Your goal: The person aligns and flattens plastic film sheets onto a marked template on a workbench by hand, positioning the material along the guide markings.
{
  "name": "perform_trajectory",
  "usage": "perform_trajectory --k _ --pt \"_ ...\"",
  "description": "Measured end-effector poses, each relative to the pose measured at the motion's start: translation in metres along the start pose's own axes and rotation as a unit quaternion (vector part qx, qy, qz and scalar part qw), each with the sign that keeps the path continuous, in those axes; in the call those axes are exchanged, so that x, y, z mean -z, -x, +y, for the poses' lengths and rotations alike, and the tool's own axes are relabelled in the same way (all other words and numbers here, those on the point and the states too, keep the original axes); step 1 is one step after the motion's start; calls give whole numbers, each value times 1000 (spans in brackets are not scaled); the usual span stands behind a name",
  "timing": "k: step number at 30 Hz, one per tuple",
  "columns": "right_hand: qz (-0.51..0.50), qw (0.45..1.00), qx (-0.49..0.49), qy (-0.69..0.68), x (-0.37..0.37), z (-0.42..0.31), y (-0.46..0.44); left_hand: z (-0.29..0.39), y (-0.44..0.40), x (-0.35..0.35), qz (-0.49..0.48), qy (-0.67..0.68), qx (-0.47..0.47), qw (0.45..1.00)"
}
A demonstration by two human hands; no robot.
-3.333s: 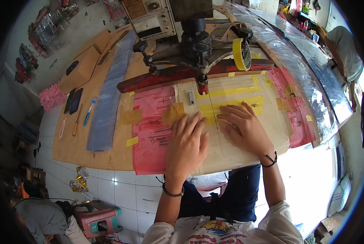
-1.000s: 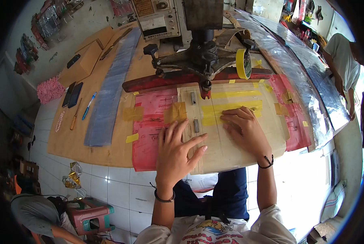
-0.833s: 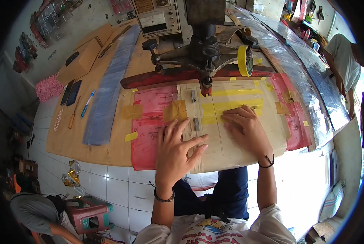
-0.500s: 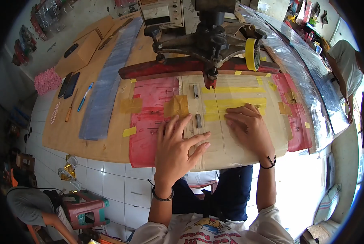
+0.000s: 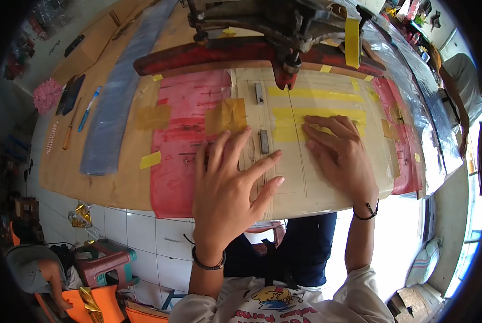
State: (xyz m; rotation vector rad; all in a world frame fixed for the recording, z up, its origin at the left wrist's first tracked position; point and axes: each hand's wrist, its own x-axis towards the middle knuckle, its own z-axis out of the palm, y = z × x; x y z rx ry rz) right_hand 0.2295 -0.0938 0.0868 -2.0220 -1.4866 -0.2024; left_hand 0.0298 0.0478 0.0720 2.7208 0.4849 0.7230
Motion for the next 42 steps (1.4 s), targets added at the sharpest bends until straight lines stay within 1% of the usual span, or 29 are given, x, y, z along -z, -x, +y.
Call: perform_trajectory --k 6,10,13,16,22,42 --pt "0 1000 2 8 -3 4 0 0 -3 0 -10 -18 0 1000" --pt "17 1000 3 11 -5 4 1 -1 -3 -2 -8 -25 -5 1000" --pt "20 1000 1 -9 -2 4 1 0 -3 -3 -4 -28 -8 1000" --pt "16 1000 24 -4 -3 8 0 0 -3 -3 -4 -38 -9 999" --pt "23 999 26 5 -4 6 0 1 -3 -3 -8 -41 -22 999" --pt "20 1000 15 -9 -1 2 -1 4 -3 -1 5 -39 -12 999"
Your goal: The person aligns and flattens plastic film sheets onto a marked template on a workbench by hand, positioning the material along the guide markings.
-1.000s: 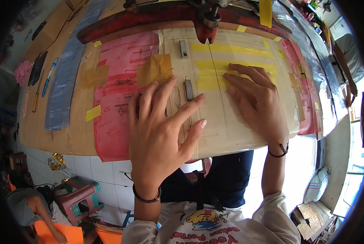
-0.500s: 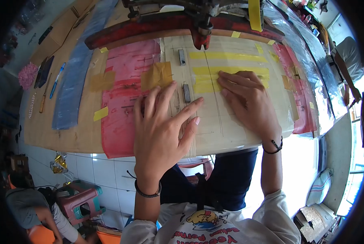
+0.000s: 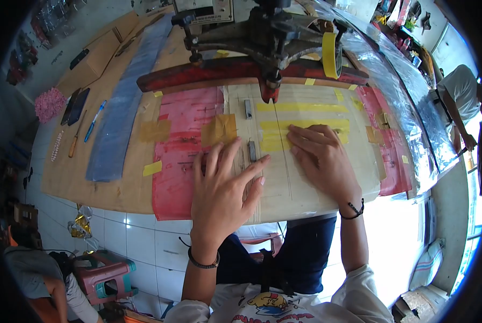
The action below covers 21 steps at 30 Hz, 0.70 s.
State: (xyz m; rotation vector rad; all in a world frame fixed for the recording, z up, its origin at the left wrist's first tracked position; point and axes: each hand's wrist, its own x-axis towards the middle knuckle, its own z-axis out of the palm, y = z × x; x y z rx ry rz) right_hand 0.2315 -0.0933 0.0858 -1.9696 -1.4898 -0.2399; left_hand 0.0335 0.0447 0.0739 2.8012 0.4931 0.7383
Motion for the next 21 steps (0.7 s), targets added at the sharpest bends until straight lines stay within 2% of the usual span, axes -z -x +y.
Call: perform_trajectory --k 21 --pt "12 1000 -3 -19 1 1 2 1 2 0 21 17 1 1000"
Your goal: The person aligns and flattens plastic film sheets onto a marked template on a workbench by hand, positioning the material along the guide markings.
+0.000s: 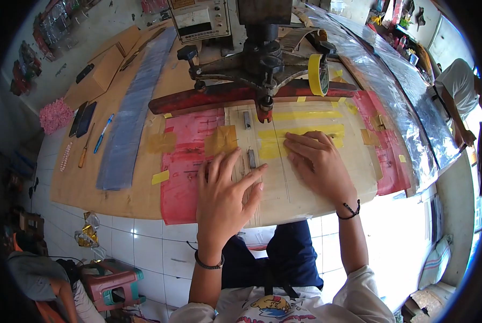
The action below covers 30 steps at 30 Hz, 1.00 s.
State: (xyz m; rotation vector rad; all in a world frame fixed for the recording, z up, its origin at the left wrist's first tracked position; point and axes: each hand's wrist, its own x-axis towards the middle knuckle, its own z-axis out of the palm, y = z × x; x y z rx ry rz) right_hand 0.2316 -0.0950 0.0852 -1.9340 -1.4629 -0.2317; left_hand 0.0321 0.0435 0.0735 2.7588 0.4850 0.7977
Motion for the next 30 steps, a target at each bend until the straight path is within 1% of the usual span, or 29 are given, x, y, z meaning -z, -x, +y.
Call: perform_trajectory --k 4,7,10,13,16,20,30 --pt "8 1000 15 9 -1 2 1 -2 8 -2 42 44 6 998" --pt "8 1000 25 9 0 4 2 -3 7 -4 70 87 34 993" --pt "17 1000 15 -2 9 2 5 -4 8 -3 60 76 17 995" --pt "30 998 -31 -35 22 -11 24 -5 9 0 55 64 -7 996" --pt "29 998 -57 11 26 -16 53 -4 9 3 45 50 -20 998" --pt "20 996 -50 77 21 -26 64 -3 9 4 28 38 -19 999" --pt "10 995 -45 83 22 -24 65 -3 11 1 31 39 -20 999"
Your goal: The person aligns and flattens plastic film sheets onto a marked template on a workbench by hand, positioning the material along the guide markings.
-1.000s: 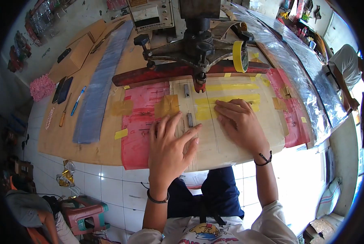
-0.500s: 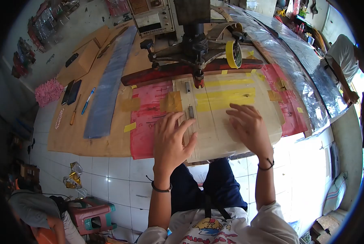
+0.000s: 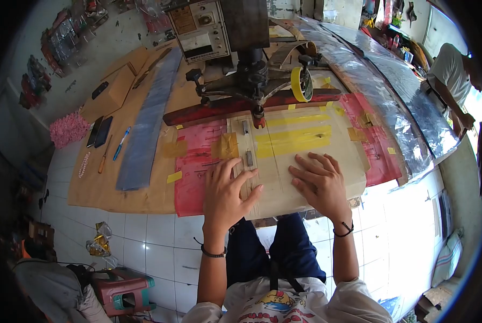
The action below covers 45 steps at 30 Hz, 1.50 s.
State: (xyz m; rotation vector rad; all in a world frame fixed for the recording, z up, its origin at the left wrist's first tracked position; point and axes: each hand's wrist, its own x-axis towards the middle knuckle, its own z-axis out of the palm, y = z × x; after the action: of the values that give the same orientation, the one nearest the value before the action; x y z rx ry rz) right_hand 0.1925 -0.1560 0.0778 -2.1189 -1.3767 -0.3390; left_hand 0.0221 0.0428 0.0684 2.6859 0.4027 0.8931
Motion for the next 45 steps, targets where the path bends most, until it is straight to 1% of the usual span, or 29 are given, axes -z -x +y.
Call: perform_trajectory --k 13,18,22,45 --pt "42 999 -1 9 -7 -1 3 6 -3 2 7 5 5 1000" --pt "53 999 -1 8 -8 -2 2 4 -2 1 9 1 -7 1000" --pt "54 999 1 7 -8 -2 2 5 -2 2 8 1 3 1000" --pt "67 998 8 -8 -8 1 3 2 1 -1 19 14 -6 1000"
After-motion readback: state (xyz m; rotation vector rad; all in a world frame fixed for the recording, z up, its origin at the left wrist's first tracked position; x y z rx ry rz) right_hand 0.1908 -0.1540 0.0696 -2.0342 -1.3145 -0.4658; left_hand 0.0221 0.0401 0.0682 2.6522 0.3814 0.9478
